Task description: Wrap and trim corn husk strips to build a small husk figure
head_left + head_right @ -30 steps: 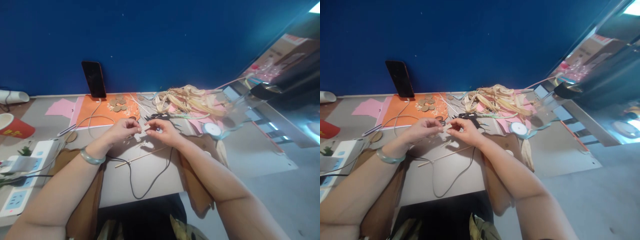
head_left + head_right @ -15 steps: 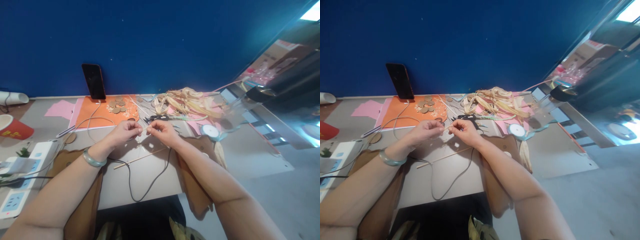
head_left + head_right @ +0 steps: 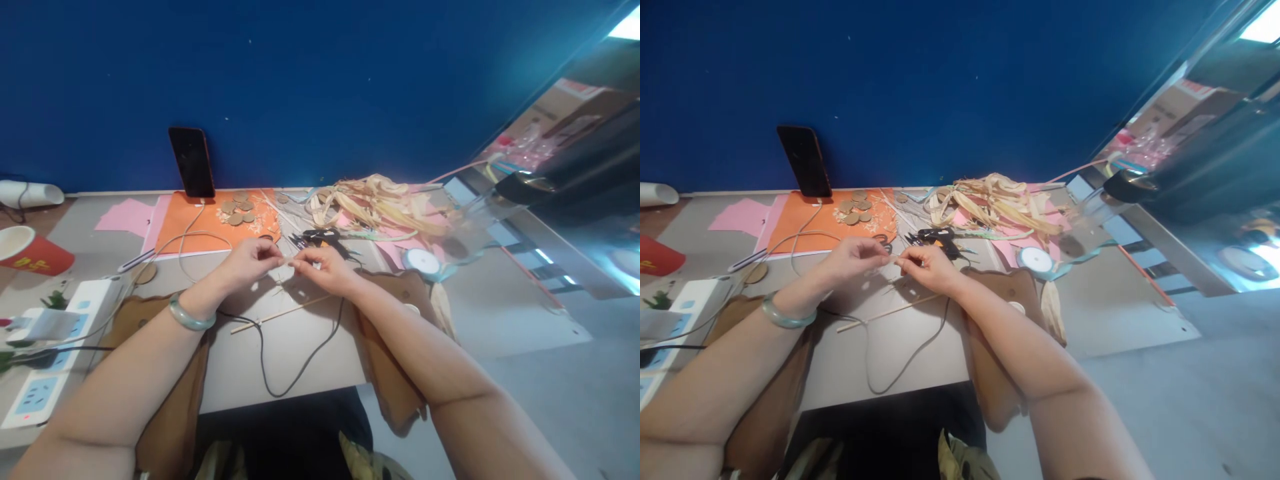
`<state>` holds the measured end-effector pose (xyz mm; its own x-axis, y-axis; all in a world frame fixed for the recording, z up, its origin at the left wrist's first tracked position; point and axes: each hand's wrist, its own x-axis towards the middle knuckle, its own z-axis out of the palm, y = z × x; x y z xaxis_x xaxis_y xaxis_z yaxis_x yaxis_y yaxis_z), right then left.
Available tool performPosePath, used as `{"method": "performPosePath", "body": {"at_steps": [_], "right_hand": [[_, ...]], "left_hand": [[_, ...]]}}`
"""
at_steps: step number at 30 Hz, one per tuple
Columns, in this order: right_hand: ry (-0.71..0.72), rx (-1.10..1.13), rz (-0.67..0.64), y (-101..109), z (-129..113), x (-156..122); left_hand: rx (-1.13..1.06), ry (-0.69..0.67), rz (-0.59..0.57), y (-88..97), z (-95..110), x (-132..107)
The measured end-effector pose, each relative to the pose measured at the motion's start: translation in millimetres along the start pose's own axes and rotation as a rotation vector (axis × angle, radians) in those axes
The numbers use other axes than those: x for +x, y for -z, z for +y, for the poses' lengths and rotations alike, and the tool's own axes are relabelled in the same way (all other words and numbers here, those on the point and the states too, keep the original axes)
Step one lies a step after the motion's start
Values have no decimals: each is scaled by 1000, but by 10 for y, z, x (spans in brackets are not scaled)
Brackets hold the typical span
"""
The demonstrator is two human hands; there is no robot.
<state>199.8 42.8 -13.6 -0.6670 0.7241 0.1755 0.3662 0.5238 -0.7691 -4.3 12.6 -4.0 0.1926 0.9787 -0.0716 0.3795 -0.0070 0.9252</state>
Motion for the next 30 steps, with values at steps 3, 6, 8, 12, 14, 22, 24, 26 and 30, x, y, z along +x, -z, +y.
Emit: {"method": "performPosePath", "body": {"at_steps": [3, 6, 8, 12, 14, 22, 24, 26, 30], "right_hand": [[-64, -364, 100, 47, 69, 14], [-171, -717, 169, 171, 117, 18], [-241, -861, 183, 267, 121, 13], [-342, -986, 72, 382, 85, 26], [-352, -1020, -1, 395, 62, 59], [-454, -1098, -70, 323, -153, 306], [-439, -1039, -136, 243, -202, 363], [-426, -1012, -197, 146, -209, 408], [-419, -1004, -218, -14, -108, 455]], "left_hand": [[61, 20, 271, 113, -49, 42], [128, 7, 429, 195, -147, 98], [234, 26, 410, 216, -202, 123], [427, 71, 321, 233, -207, 110], [527, 111, 266, 250, -169, 86], [634, 210, 179, 303, -159, 68], [610, 192, 201, 311, -190, 84], [600, 181, 218, 314, -211, 99], [657, 217, 216, 313, -191, 113]]}}
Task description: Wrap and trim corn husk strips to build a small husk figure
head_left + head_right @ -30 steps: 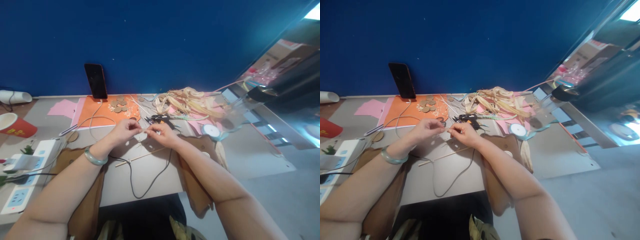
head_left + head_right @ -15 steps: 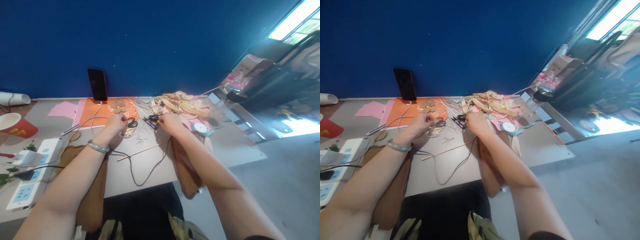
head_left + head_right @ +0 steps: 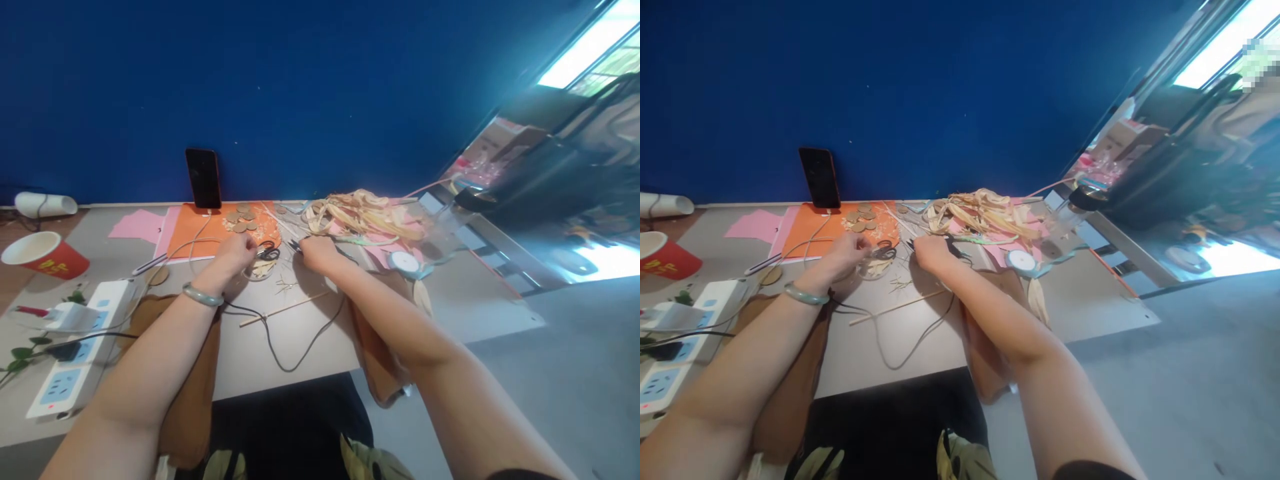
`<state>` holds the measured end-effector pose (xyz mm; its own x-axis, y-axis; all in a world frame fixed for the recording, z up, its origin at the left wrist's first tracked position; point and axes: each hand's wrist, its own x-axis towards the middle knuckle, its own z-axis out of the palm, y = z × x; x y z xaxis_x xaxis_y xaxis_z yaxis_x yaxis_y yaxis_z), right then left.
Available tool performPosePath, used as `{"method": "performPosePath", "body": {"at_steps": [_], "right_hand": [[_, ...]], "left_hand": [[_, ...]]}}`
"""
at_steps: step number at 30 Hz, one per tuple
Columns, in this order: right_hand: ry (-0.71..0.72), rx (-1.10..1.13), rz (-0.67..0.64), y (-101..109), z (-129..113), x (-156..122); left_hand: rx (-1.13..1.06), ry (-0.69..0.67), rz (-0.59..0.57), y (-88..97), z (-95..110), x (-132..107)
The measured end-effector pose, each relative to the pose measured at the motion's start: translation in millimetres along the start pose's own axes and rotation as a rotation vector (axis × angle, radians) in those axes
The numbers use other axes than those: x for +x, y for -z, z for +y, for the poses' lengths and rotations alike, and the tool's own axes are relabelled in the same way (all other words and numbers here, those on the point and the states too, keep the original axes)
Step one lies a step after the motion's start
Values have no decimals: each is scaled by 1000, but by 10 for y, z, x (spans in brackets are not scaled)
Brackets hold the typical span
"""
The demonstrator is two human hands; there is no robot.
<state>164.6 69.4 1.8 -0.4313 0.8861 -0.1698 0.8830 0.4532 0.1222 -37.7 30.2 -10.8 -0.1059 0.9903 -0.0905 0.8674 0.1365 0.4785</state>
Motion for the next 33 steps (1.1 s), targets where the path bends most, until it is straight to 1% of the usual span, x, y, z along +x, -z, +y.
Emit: {"method": "performPosePath", "body": {"at_steps": [3, 6, 9, 11, 12, 14, 17, 19, 20, 22, 25, 29, 33], "right_hand": [[-4, 15, 0, -105, 11, 42], [-7, 33, -10, -158, 52, 50], [-13, 45, -21, -139, 79, 28], [-8, 75, 20, -96, 70, 14], [10, 108, 58, -71, 56, 14], [93, 203, 116, -34, 15, 45], [263, 375, 130, -38, -52, 184], [313, 451, 143, -77, -80, 319], [325, 472, 140, -100, -87, 388], [364, 501, 88, -139, -91, 507], [370, 472, 28, -167, -83, 609], [372, 500, -2, -178, -67, 638], [391, 535, -38, -199, -53, 635]], "left_hand": [[61, 19, -51, 32, 24, -7], [72, 13, -91, 67, 21, -14], [145, 16, -64, 94, 13, -25], [219, 29, -64, 108, 23, -36], [248, 33, -73, 113, 32, -41], [282, 38, -99, 121, 53, -50], [297, 53, -106, 124, 67, -53], [300, 60, -95, 124, 59, -50], [299, 57, -88, 123, 52, -49], [293, 47, -77, 123, 35, -48], [271, 41, -50, 123, 13, -48], [199, 11, 1, 117, -7, -36], [155, 23, -8, 110, -17, -20]]}}
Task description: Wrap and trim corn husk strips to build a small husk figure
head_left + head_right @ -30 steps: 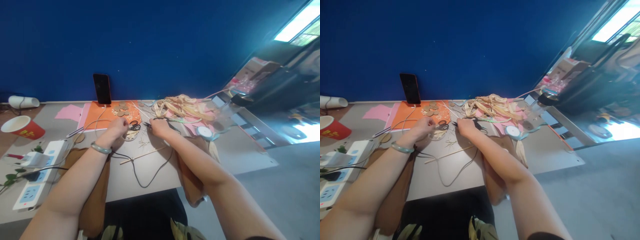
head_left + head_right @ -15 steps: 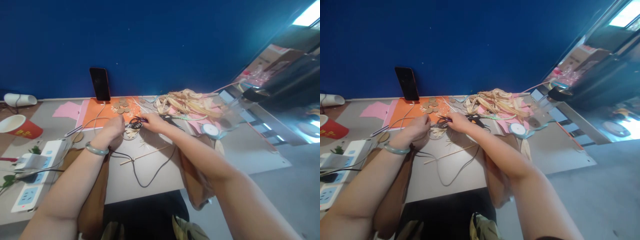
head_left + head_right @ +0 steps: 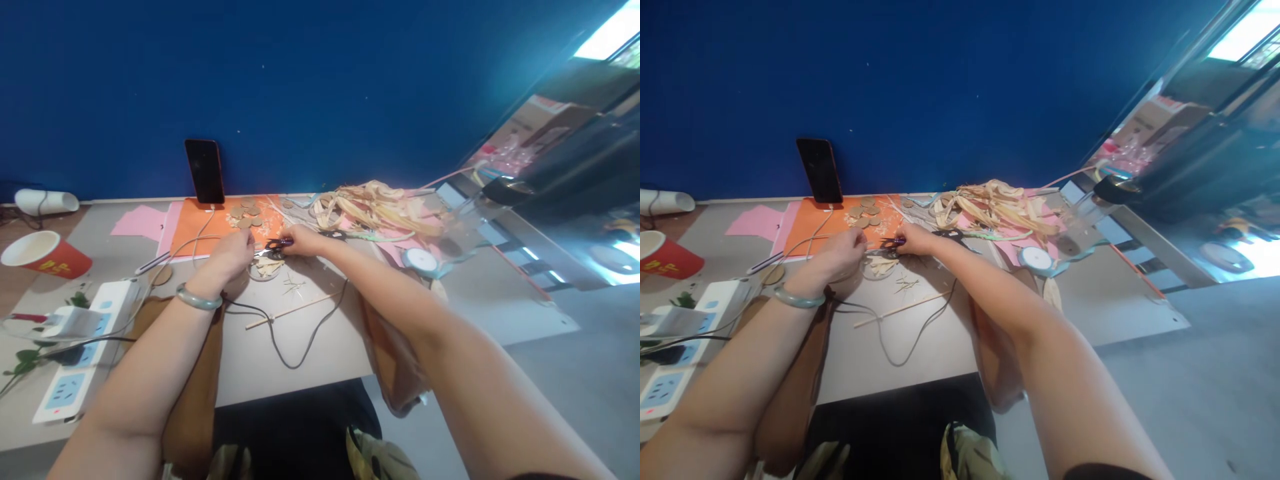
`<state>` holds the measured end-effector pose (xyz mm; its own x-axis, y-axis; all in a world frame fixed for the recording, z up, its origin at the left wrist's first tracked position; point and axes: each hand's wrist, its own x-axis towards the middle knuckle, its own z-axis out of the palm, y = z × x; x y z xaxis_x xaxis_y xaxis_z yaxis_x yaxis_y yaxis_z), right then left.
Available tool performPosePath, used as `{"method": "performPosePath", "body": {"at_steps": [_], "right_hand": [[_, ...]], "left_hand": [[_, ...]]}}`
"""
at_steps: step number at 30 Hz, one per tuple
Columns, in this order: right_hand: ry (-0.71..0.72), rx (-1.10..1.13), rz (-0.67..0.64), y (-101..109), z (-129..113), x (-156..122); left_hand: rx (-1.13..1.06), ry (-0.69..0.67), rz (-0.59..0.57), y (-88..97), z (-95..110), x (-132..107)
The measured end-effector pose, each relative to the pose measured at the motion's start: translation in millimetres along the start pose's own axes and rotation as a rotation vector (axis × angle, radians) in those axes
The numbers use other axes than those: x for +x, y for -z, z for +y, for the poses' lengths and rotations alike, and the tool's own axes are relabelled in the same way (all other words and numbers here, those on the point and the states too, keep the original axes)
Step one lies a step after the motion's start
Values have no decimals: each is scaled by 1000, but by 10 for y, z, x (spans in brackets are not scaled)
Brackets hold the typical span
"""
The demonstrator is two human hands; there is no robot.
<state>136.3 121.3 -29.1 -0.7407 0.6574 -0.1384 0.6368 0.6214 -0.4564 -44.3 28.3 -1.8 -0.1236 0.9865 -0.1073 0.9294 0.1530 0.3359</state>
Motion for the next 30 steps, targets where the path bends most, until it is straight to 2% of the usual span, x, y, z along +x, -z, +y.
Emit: {"method": "performPosePath", "body": {"at_steps": [3, 6, 10, 13, 15, 19, 24, 26, 27, 30], "right_hand": [[-9, 22, -16, 2, 16, -6], [10, 102, -23, 26, 44, -9], [10, 186, 1, 56, 76, 1], [-47, 150, 54, 43, 71, 30], [-68, 103, 79, 24, 56, 55], [-79, 69, 66, 32, 13, 71], [-112, 28, 58, 249, -90, -153], [-132, -7, -23, 338, -144, -324], [-128, -4, -108, 363, -167, -414], [-29, 30, -244, 334, -200, -657]], "left_hand": [[-16, -4, 2, 2, -1, -3], [-57, -31, 54, 6, -2, -17], [-115, -39, 157, 8, 1, -22], [-162, -62, 283, 10, 4, -11], [-191, -73, 319, 11, 3, -3], [-227, -64, 263, -4, -1, 2], [-267, -136, 154, -44, 9, 1], [-269, -190, 83, -52, 27, -4], [-264, -218, 52, -53, 39, -9], [-221, -270, 1, -50, 79, -34]]}}
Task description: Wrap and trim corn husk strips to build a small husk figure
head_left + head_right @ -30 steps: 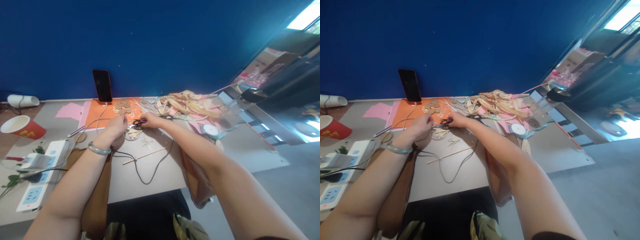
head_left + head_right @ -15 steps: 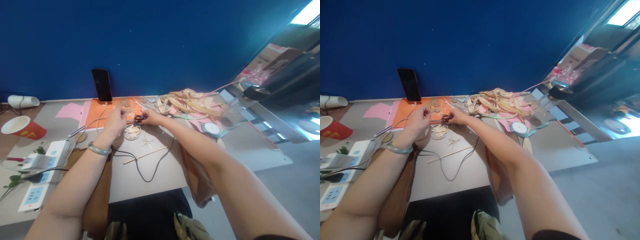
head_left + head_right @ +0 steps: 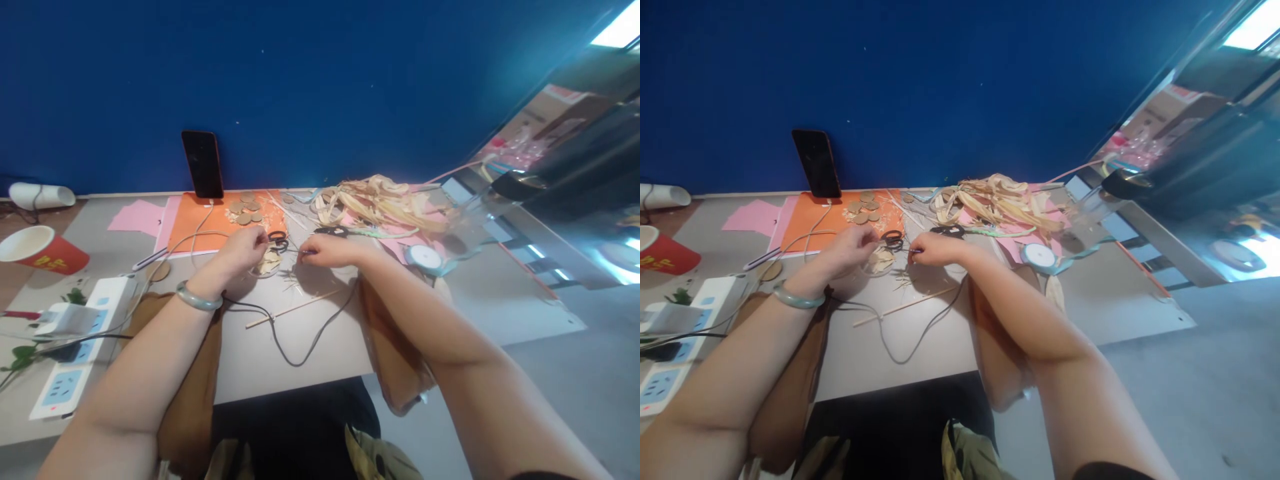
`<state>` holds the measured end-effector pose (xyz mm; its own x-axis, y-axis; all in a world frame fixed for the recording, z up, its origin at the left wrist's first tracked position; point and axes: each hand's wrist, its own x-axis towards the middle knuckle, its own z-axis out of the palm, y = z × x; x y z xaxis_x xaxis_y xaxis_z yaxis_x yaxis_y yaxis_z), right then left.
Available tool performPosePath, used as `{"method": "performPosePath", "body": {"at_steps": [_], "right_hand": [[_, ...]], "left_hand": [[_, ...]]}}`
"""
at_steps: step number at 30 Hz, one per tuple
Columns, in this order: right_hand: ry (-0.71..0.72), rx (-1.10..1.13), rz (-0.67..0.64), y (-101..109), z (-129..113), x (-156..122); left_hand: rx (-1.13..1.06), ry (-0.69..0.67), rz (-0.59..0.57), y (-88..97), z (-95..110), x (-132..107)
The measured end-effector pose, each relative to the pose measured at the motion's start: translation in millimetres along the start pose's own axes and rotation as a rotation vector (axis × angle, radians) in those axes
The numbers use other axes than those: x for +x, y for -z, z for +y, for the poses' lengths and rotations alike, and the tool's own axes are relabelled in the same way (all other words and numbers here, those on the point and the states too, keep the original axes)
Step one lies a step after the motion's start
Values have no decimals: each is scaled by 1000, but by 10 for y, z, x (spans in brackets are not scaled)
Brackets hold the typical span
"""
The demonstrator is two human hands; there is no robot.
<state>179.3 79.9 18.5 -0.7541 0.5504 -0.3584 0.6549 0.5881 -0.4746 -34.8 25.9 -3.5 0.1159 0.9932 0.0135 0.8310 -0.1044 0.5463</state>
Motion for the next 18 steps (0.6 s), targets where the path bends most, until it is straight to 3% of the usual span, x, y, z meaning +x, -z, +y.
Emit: {"method": "performPosePath", "body": {"at_steps": [6, 11, 18], "right_hand": [[174, -87, 101, -295, 32, -165], [119, -278, 136, -359, 10, -165], [109, -280, 129, -425, 13, -66]], "left_hand": [[72, -21, -136, -28, 37, -34], [96, -47, -158, -63, 17, -57], [117, -30, -142, -112, 4, -52]]}}
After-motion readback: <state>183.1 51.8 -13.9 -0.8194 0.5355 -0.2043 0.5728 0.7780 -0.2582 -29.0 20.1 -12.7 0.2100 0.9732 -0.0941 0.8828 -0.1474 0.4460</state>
